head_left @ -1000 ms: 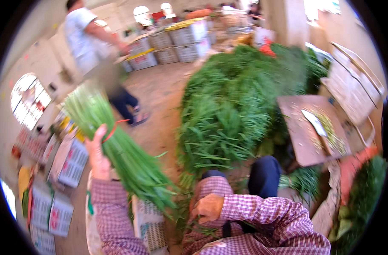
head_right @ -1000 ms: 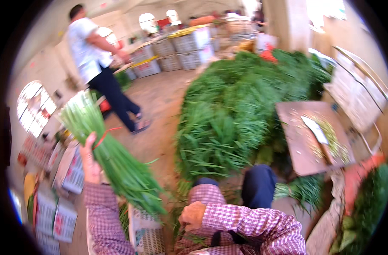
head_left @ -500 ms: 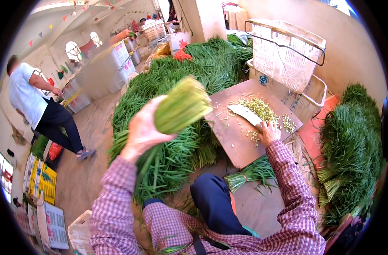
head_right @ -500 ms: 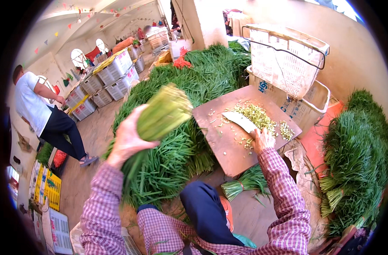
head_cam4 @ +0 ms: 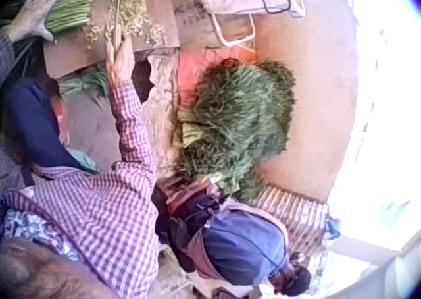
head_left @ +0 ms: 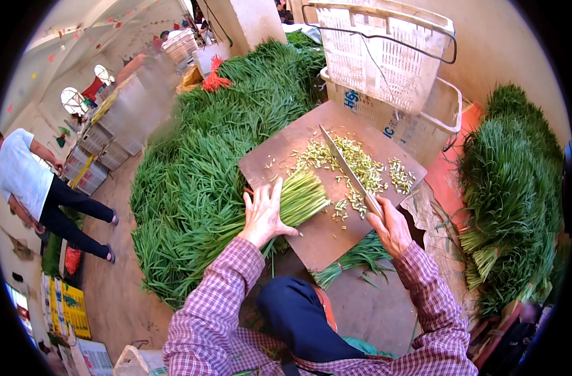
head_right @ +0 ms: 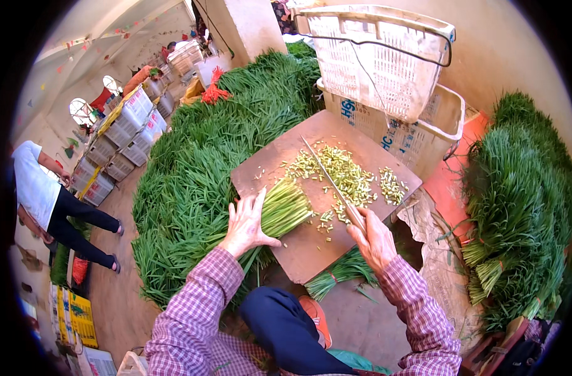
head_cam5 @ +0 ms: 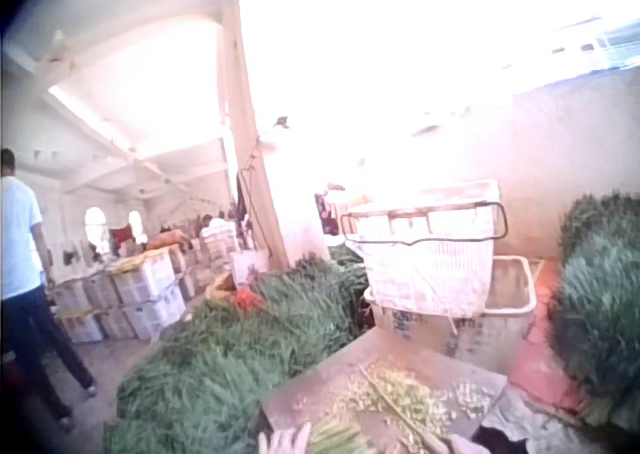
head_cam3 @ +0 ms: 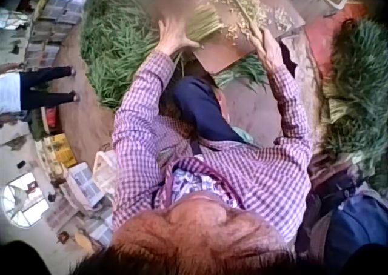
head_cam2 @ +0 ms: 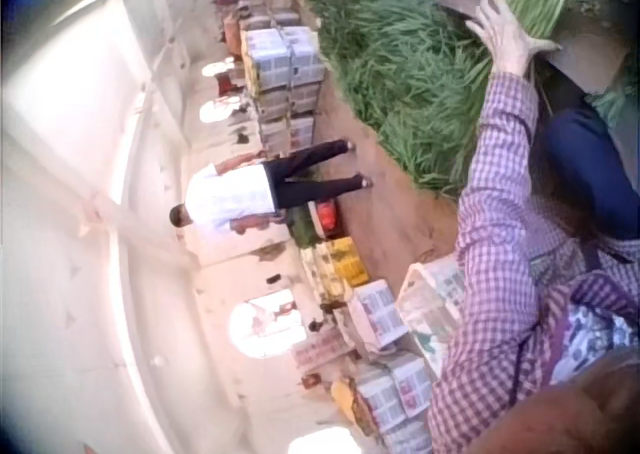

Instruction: The person sorts bundles of green leafy vegetables by hand, ties them with red bands, and cuts the ends using a knife on a wooden board.

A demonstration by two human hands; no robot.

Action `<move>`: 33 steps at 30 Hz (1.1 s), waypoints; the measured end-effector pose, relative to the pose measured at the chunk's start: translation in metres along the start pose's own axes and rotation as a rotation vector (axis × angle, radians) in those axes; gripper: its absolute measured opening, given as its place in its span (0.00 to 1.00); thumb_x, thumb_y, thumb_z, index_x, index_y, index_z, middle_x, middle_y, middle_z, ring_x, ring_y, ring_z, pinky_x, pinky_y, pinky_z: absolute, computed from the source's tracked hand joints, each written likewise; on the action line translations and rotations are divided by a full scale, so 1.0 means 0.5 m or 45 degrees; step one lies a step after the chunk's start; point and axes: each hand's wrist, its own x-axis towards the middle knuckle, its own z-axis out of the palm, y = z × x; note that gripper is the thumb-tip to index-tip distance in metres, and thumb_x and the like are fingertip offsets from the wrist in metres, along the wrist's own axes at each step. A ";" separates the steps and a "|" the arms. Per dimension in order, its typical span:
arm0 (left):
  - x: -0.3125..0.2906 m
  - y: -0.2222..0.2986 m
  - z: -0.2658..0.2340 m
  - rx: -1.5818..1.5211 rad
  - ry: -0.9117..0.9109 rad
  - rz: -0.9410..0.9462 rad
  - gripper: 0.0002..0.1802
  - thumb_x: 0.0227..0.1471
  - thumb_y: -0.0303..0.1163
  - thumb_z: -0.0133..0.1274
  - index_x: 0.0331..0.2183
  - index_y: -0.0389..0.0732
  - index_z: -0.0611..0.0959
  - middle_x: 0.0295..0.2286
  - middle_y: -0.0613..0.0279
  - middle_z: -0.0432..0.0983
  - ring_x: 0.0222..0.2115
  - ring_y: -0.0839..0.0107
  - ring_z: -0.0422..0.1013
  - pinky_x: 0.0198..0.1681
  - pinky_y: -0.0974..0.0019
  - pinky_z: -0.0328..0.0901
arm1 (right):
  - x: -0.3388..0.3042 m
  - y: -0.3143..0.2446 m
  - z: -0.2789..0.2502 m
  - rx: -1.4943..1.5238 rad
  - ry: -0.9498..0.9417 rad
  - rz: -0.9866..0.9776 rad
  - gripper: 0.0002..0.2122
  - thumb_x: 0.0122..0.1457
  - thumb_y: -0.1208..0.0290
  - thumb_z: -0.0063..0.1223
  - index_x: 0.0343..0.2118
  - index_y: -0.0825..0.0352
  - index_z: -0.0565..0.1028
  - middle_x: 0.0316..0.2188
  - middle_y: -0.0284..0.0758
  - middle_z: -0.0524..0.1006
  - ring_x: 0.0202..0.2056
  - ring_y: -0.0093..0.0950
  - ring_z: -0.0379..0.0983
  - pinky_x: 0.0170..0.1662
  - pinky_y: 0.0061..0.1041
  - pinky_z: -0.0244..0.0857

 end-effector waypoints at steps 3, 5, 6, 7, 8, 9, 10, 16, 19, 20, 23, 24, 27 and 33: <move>0.033 0.039 -0.014 -0.093 -0.022 0.012 0.81 0.14 0.55 0.75 0.64 0.37 0.47 0.58 0.38 0.52 0.62 0.43 0.47 0.61 0.32 0.41 | -0.033 -0.025 -0.014 0.062 -0.092 0.087 0.18 0.59 0.65 0.51 0.49 0.71 0.67 0.37 0.49 0.76 0.39 0.45 0.75 0.42 0.36 0.67; 0.059 0.068 -0.010 -0.211 -0.052 0.014 0.81 0.15 0.53 0.75 0.64 0.35 0.45 0.60 0.36 0.50 0.62 0.42 0.45 0.61 0.31 0.41 | -0.054 -0.037 -0.003 0.037 -0.028 0.034 0.17 0.57 0.70 0.52 0.49 0.71 0.67 0.35 0.50 0.75 0.37 0.47 0.75 0.39 0.37 0.68; 0.072 0.079 0.003 -0.222 -0.068 -0.021 0.80 0.16 0.52 0.75 0.64 0.34 0.45 0.59 0.36 0.50 0.62 0.42 0.45 0.61 0.32 0.42 | -0.060 -0.047 -0.003 0.002 0.024 0.012 0.17 0.57 0.71 0.52 0.49 0.71 0.67 0.35 0.49 0.75 0.37 0.47 0.75 0.39 0.37 0.68; 0.075 0.082 0.015 -0.224 -0.082 -0.072 0.79 0.17 0.51 0.75 0.64 0.34 0.45 0.59 0.35 0.50 0.62 0.42 0.46 0.61 0.32 0.42 | -0.065 -0.061 -0.001 -0.021 0.067 -0.018 0.17 0.57 0.72 0.52 0.49 0.70 0.67 0.36 0.49 0.75 0.37 0.47 0.75 0.39 0.37 0.68; 0.075 0.085 0.026 -0.226 -0.097 -0.124 0.78 0.18 0.49 0.75 0.64 0.34 0.45 0.59 0.35 0.51 0.62 0.42 0.46 0.61 0.33 0.42 | -0.071 -0.074 0.002 -0.042 0.108 -0.048 0.17 0.56 0.73 0.52 0.49 0.70 0.67 0.36 0.49 0.75 0.37 0.47 0.75 0.38 0.36 0.68; 0.079 0.104 0.032 -0.142 -0.078 -0.145 0.75 0.20 0.45 0.75 0.62 0.31 0.47 0.56 0.36 0.57 0.60 0.44 0.52 0.60 0.37 0.47 | -0.079 -0.081 -0.002 -0.048 0.100 -0.021 0.18 0.55 0.75 0.52 0.49 0.69 0.66 0.36 0.49 0.75 0.36 0.46 0.75 0.37 0.36 0.69; 0.085 0.106 0.034 -0.151 -0.105 -0.161 0.74 0.20 0.44 0.75 0.62 0.29 0.48 0.54 0.37 0.60 0.59 0.45 0.54 0.60 0.39 0.49 | -0.080 -0.086 -0.003 -0.067 0.069 -0.015 0.18 0.55 0.75 0.52 0.49 0.69 0.66 0.37 0.48 0.75 0.36 0.46 0.75 0.37 0.36 0.69; 0.105 0.109 0.038 -0.108 -0.169 -0.199 0.68 0.23 0.42 0.74 0.59 0.23 0.53 0.46 0.41 0.69 0.51 0.51 0.65 0.56 0.52 0.57 | -0.087 -0.086 0.008 -0.152 -0.103 0.026 0.19 0.55 0.72 0.53 0.50 0.66 0.66 0.39 0.46 0.75 0.36 0.46 0.75 0.37 0.39 0.69; 0.117 0.111 0.034 -0.120 -0.291 -0.235 0.65 0.25 0.44 0.73 0.58 0.23 0.55 0.46 0.40 0.69 0.52 0.51 0.65 0.56 0.52 0.57 | -0.083 -0.086 0.021 -0.222 -0.121 -0.012 0.19 0.56 0.70 0.52 0.50 0.66 0.65 0.37 0.46 0.75 0.32 0.47 0.75 0.34 0.40 0.69; 0.115 0.105 0.039 -0.112 -0.261 -0.204 0.63 0.23 0.45 0.73 0.55 0.23 0.58 0.46 0.40 0.70 0.51 0.50 0.65 0.55 0.52 0.59 | -0.081 -0.080 0.028 -0.255 -0.146 -0.026 0.19 0.57 0.69 0.52 0.51 0.65 0.64 0.39 0.46 0.75 0.31 0.47 0.75 0.33 0.42 0.69; 0.112 0.085 0.025 -0.161 -0.262 -0.146 0.60 0.20 0.50 0.73 0.50 0.24 0.64 0.44 0.37 0.70 0.49 0.48 0.66 0.52 0.52 0.61 | -0.076 -0.072 0.050 -0.412 -0.176 -0.028 0.19 0.56 0.68 0.52 0.50 0.65 0.64 0.35 0.45 0.75 0.26 0.45 0.75 0.28 0.42 0.69; 0.118 0.075 0.008 -0.225 -0.329 -0.149 0.61 0.19 0.52 0.72 0.49 0.23 0.65 0.45 0.36 0.70 0.50 0.47 0.65 0.53 0.51 0.60 | -0.076 -0.072 0.056 -0.457 -0.184 -0.025 0.19 0.56 0.68 0.53 0.50 0.65 0.64 0.34 0.45 0.74 0.25 0.45 0.75 0.27 0.42 0.68; 0.114 0.084 0.005 -0.150 -0.334 -0.146 0.62 0.17 0.54 0.72 0.49 0.22 0.65 0.46 0.35 0.69 0.52 0.46 0.64 0.54 0.48 0.59 | -0.076 -0.074 0.061 -0.462 -0.180 0.013 0.19 0.55 0.68 0.53 0.49 0.64 0.64 0.30 0.45 0.75 0.25 0.45 0.75 0.26 0.42 0.68; 0.095 0.097 0.039 -0.013 -0.166 -0.221 0.48 0.21 0.46 0.72 0.44 0.29 0.72 0.38 0.44 0.73 0.43 0.51 0.70 0.46 0.50 0.62 | -0.053 -0.086 0.016 -0.289 -0.292 0.024 0.19 0.57 0.69 0.50 0.50 0.65 0.62 0.34 0.49 0.76 0.30 0.49 0.75 0.31 0.44 0.68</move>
